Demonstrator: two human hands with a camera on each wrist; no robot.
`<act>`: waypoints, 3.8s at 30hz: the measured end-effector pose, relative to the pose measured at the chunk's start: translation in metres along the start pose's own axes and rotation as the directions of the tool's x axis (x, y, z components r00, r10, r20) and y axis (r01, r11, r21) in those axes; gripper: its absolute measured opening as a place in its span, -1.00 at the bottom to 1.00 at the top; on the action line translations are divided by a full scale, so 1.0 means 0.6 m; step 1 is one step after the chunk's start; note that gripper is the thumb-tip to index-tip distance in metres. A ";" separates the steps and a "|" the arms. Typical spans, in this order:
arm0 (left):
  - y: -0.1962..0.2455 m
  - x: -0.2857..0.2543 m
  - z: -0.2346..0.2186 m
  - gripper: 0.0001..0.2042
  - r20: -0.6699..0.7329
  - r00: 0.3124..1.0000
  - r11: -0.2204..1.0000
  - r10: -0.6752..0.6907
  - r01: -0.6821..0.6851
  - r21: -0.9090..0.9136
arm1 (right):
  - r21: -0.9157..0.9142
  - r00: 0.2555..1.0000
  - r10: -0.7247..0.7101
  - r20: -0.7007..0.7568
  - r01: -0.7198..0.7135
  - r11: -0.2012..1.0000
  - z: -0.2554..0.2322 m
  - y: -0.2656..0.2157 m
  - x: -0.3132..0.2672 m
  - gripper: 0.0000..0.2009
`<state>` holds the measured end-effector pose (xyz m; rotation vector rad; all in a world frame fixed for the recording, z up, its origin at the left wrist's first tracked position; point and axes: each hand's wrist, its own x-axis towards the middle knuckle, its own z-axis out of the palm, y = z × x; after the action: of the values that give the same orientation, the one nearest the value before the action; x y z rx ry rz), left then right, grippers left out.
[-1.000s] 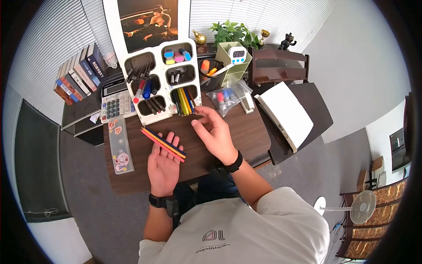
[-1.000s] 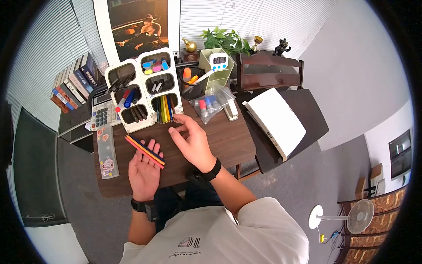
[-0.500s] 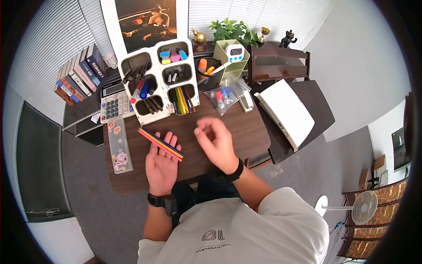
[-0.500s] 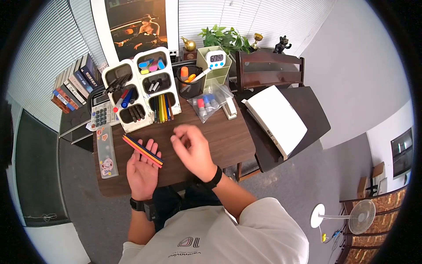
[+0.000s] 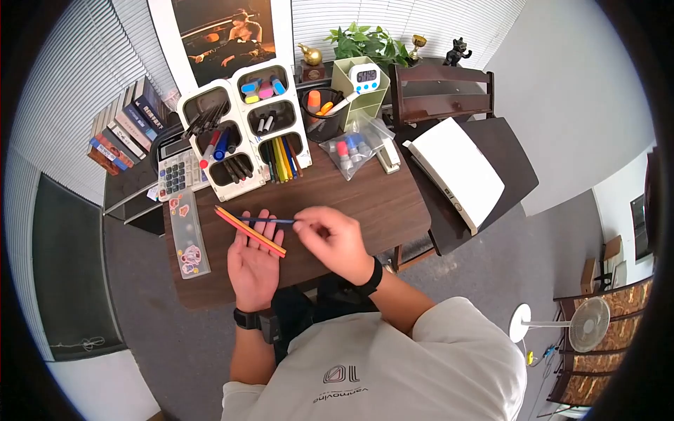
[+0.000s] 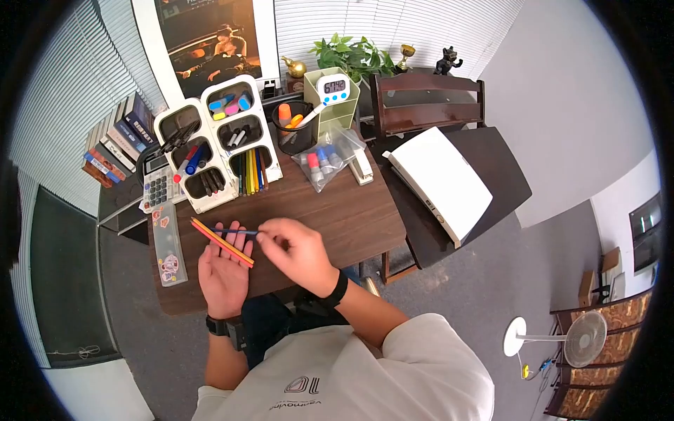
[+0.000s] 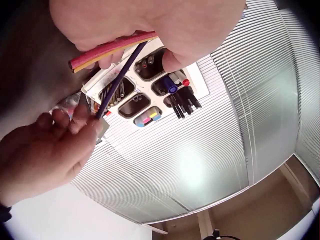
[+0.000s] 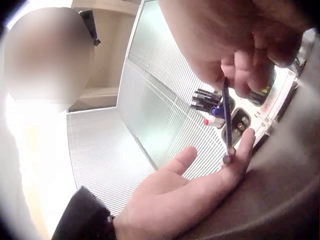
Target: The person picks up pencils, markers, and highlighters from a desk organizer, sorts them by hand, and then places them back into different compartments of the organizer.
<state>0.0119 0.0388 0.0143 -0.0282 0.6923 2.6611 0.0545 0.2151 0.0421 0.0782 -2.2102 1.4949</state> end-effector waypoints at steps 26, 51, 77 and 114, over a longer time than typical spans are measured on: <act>0.002 -0.001 -0.011 -0.41 0.026 0.999 0.999 -0.022 0.023 -0.026 | 0.163 0.983 0.153 -0.099 -0.135 0.977 -0.003 0.033 0.067 -0.57; -0.003 0.001 -0.008 -0.40 0.044 0.999 0.999 0.029 -0.030 0.014 | 0.084 0.995 -0.003 -0.097 0.011 0.996 -0.022 -0.024 -0.004 -0.86; 0.001 -0.003 -0.013 -0.38 0.035 0.999 1.000 -0.008 0.008 0.005 | 0.009 0.977 0.076 -0.200 -0.076 0.997 -0.015 0.013 0.066 -0.54; -0.001 -0.004 -0.006 -0.40 0.176 0.980 0.992 -0.096 0.081 0.092 | 0.106 0.967 -0.087 0.239 0.063 0.992 -0.019 -0.015 -0.017 -0.81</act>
<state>0.0137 0.0367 0.0115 0.1982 0.7258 2.5085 0.0702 0.2194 0.0489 0.3926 -2.2906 1.6256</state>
